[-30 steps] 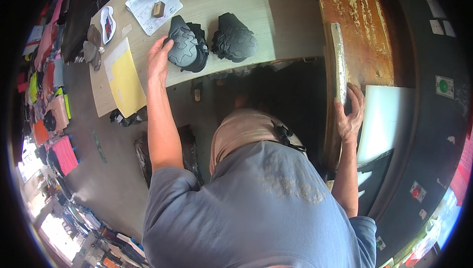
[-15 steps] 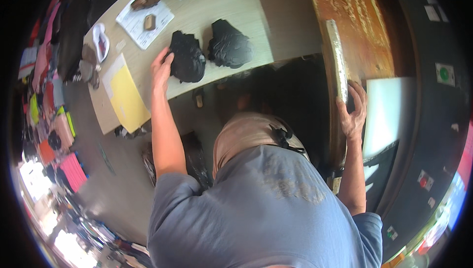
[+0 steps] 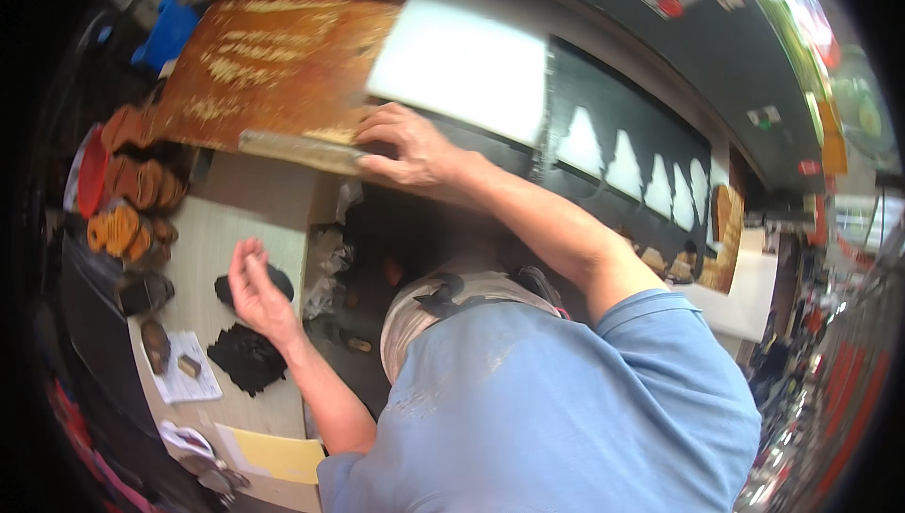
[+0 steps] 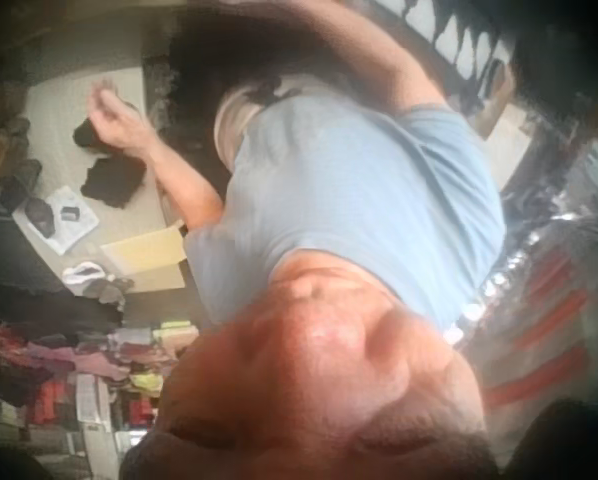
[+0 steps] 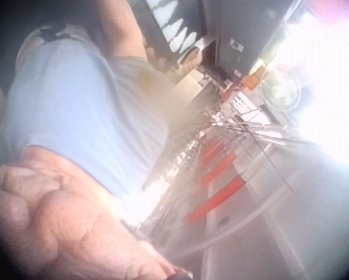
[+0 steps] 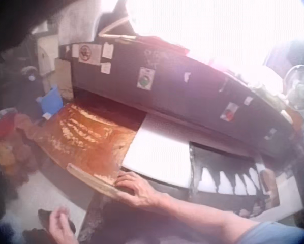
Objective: The person repeatedly places a wooden template on a black sheet, presses it down, and peels away the cut shapes. They retrieve a new sheet of material, align it on the work surface, and continue the cutting and removal cycle.
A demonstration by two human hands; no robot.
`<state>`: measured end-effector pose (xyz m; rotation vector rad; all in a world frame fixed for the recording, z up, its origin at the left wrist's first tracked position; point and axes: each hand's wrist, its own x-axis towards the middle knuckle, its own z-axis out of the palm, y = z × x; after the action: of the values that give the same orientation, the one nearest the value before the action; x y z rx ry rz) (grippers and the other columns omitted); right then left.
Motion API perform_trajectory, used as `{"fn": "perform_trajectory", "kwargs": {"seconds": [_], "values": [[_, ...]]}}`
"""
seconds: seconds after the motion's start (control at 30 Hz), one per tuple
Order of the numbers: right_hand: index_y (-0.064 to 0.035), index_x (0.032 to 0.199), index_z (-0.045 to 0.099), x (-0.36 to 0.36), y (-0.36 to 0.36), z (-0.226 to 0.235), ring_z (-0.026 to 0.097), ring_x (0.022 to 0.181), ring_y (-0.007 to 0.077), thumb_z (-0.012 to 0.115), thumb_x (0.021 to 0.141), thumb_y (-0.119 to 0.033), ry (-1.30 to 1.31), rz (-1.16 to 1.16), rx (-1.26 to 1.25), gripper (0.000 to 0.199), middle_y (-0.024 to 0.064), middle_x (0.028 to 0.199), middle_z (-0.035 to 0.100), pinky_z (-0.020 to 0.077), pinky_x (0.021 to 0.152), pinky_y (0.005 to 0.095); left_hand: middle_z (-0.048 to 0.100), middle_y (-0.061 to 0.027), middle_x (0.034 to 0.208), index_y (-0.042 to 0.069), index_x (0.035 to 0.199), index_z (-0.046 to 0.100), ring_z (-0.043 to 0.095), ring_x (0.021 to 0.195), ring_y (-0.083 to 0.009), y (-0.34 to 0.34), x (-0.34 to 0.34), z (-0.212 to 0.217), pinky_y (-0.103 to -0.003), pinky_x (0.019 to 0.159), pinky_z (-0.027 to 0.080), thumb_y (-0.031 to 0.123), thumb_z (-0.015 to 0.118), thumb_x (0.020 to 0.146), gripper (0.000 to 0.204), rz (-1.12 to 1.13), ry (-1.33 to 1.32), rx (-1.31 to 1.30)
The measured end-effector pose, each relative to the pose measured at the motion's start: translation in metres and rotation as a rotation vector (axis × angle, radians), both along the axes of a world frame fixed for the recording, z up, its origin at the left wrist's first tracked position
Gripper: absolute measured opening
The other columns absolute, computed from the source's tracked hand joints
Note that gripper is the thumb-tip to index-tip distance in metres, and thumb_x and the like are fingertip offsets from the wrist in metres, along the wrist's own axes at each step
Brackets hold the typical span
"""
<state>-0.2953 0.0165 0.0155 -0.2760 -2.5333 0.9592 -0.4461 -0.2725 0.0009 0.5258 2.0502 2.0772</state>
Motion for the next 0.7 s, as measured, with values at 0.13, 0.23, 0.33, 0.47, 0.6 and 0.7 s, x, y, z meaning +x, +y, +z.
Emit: {"fn": "perform_trajectory", "kwargs": {"seconds": [0.13,0.23,0.33,0.47,0.6,0.7], "values": [[-0.0007,0.115,0.074,0.024,0.007,0.019,0.070,0.106,0.0226,0.072,0.101,-0.026,0.037,-0.224,-0.545,0.029,0.0141,0.113,0.074,0.0542,0.096,0.0348,0.072,-0.0146,0.127,-0.005,0.137,0.062,0.068,0.119,-0.0198,0.097,0.074,0.031,-0.034,0.107,0.053,0.004,0.057,0.109,0.030,-0.409,-0.067,0.022],[-0.0006,0.116,0.073,0.108,0.031,0.033,0.072,0.103,0.0272,0.074,0.097,-0.015,0.300,-0.330,-0.077,0.024,0.0148,0.112,0.075,0.0564,0.093,0.0369,0.073,-0.0155,0.129,-0.005,0.137,0.063,0.068,0.121,-0.0192,0.149,0.133,0.045,-0.033,0.106,0.053,0.005,0.059,0.108,0.031,-0.683,-0.051,-0.009],[-0.0005,0.115,0.073,0.250,0.059,0.037,0.073,0.104,0.0277,0.073,0.091,-0.003,0.271,-0.646,0.115,0.024,0.0148,0.111,0.075,0.0575,0.093,0.0364,0.070,-0.0204,0.133,-0.005,0.138,0.063,0.068,0.123,-0.0276,0.201,0.184,0.045,-0.037,0.107,0.053,0.008,0.064,0.104,0.036,-0.829,0.037,-0.083],[-0.0031,0.121,0.073,0.470,0.104,0.032,0.065,0.119,0.0364,0.082,0.088,-0.025,-0.023,-1.192,0.489,0.041,0.0186,0.122,0.071,0.0518,0.102,0.0454,0.064,-0.0275,0.139,-0.006,0.139,0.062,0.061,0.130,-0.0414,0.268,0.232,0.038,-0.045,0.113,0.048,0.014,0.066,0.101,0.043,-0.825,0.500,-0.248],[-0.0039,0.143,0.061,0.651,0.112,0.011,0.049,0.139,0.0438,0.080,0.087,-0.053,-0.607,-1.603,0.496,0.077,0.0272,0.146,0.055,0.0388,0.118,0.0493,0.059,-0.0291,0.145,-0.008,0.139,0.060,0.054,0.137,-0.0438,0.327,0.268,0.026,-0.048,0.117,0.044,0.013,0.065,0.100,0.045,-0.764,0.746,-0.286],[-0.0054,0.153,0.054,0.721,0.106,-0.014,0.041,0.147,0.0453,0.081,0.086,-0.054,-0.575,-1.576,0.253,0.087,0.0292,0.158,0.044,0.0334,0.124,0.0497,0.058,-0.0290,0.146,-0.008,0.139,0.061,0.054,0.137,-0.0433,0.344,0.285,0.019,-0.048,0.117,0.043,0.013,0.065,0.100,0.045,-0.698,0.750,-0.318]]}}
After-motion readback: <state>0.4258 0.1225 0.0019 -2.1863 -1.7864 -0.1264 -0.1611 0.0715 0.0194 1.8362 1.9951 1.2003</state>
